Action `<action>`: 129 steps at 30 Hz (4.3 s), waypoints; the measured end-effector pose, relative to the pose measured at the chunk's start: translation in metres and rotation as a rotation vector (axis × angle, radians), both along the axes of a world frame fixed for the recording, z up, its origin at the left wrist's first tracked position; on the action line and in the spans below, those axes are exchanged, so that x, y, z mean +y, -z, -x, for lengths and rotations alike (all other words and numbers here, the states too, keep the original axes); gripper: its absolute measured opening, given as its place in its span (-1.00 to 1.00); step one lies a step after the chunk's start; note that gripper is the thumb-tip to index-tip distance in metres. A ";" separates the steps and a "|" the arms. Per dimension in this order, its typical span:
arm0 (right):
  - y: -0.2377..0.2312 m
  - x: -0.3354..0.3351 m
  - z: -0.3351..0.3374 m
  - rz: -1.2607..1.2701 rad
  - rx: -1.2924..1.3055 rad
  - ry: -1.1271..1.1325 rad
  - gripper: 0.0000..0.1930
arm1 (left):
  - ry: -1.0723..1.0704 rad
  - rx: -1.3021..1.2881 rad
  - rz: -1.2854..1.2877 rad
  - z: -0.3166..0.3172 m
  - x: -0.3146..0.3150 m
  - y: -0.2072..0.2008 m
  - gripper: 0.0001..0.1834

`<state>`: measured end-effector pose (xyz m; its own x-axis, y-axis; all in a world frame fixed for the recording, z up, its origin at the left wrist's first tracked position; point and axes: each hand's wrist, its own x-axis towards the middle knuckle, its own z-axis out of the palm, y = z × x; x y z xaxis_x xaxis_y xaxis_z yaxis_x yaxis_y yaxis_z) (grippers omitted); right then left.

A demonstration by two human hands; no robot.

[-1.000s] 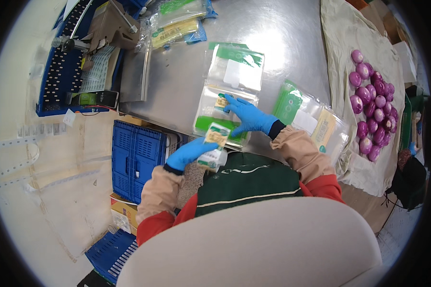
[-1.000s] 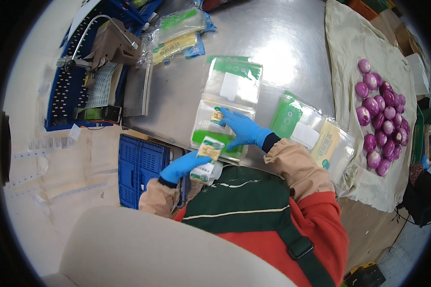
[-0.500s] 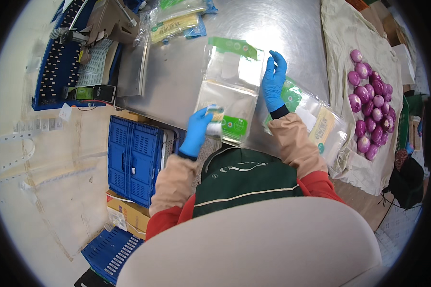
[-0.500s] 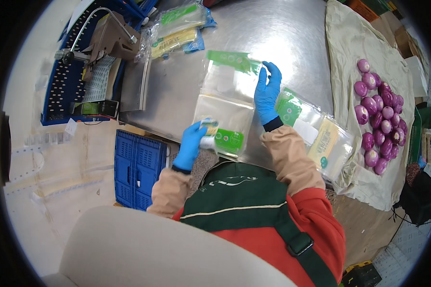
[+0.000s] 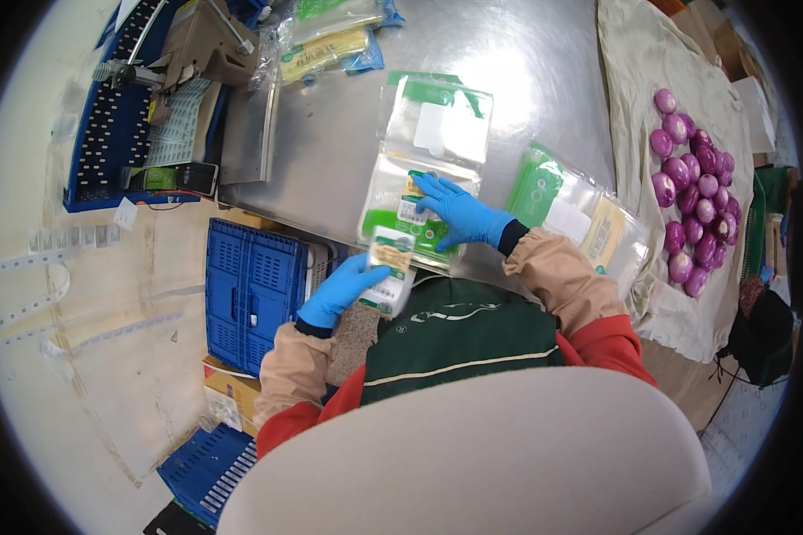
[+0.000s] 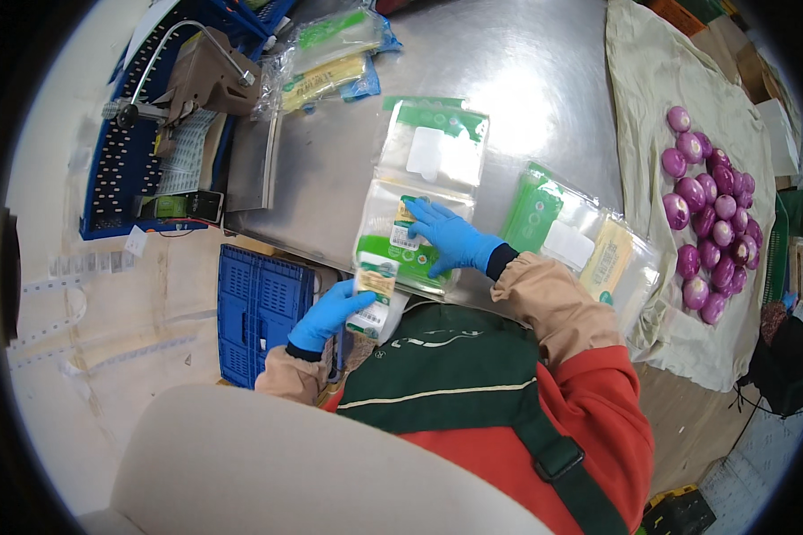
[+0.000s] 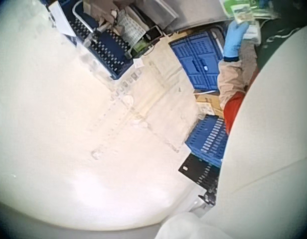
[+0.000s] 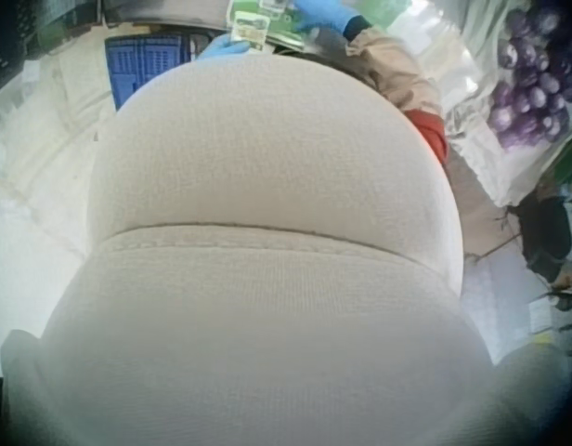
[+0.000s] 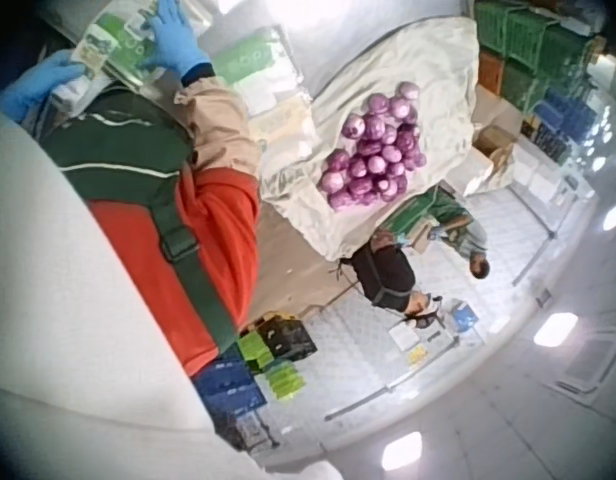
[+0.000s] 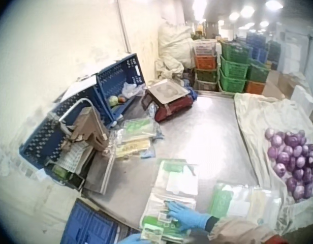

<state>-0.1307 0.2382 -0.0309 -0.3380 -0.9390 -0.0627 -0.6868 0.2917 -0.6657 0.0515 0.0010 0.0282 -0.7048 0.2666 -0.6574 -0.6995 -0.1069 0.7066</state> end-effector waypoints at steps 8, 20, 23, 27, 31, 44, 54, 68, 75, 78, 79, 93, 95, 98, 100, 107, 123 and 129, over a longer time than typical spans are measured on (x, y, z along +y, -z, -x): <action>0.036 0.002 0.005 0.253 0.155 0.002 -0.82 | -0.561 0.160 -0.060 0.000 0.008 0.028 -0.65; 0.003 -0.030 0.009 0.036 -0.084 0.499 -0.72 | -0.652 0.282 0.419 0.126 0.055 0.111 -0.76; 0.029 -0.016 0.007 0.190 -0.235 0.532 -0.70 | -0.352 0.230 0.230 0.101 0.050 0.079 -0.71; 0.017 -0.013 0.005 0.093 -0.258 0.428 -0.50 | 0.115 0.115 0.053 0.044 0.027 0.023 -0.55; -0.016 -0.001 -0.001 -0.009 -0.116 0.111 -0.23 | -0.128 -0.044 0.020 -0.003 -0.009 0.011 -0.58; 0.016 0.004 0.014 0.148 -0.399 0.562 -0.81 | -0.583 0.312 -0.019 0.037 0.034 0.008 -0.70; 0.010 -0.030 0.007 0.119 -0.136 0.591 -0.75 | -0.587 0.244 0.299 0.136 0.070 0.101 -0.71; 0.015 0.005 -0.008 0.115 -0.142 0.126 -0.74 | -0.521 0.216 0.029 -0.020 -0.001 0.003 -0.62; 0.028 0.011 0.022 0.367 -0.655 0.802 -0.70 | -0.438 0.252 0.063 0.017 0.015 0.037 -0.67; -0.009 0.004 0.061 0.861 -0.210 1.192 -0.76 | -0.442 0.360 0.253 0.062 0.033 0.075 -0.74; -0.008 0.001 0.058 0.834 -0.179 1.068 -0.75 | -0.427 0.402 0.349 0.079 0.038 0.085 -0.76; 0.001 -0.007 -0.006 0.214 -0.932 0.570 -0.64 | -0.535 0.297 0.105 0.105 0.053 0.066 -0.81; -0.001 -0.013 -0.017 0.288 -1.066 0.622 -0.75 | -0.538 0.305 0.160 0.102 0.047 0.076 -0.81; -0.003 -0.012 -0.028 0.351 -1.161 0.740 -0.76 | -0.622 0.326 0.057 0.101 0.061 0.054 -0.81; 0.002 -0.010 -0.030 0.462 -1.097 0.729 -0.77 | -0.606 0.333 0.034 0.095 0.065 0.046 -0.81; -0.009 -0.007 -0.032 0.337 -1.170 0.821 -0.78 | -0.397 0.315 0.156 0.088 0.049 0.059 -0.77; -0.002 0.000 -0.029 0.419 -0.819 0.722 -0.87 | -0.264 0.299 0.298 0.075 0.050 0.065 -0.82; -0.015 -0.006 -0.021 0.359 -0.478 0.961 -0.75 | -0.429 0.234 0.101 0.070 0.060 0.064 -0.81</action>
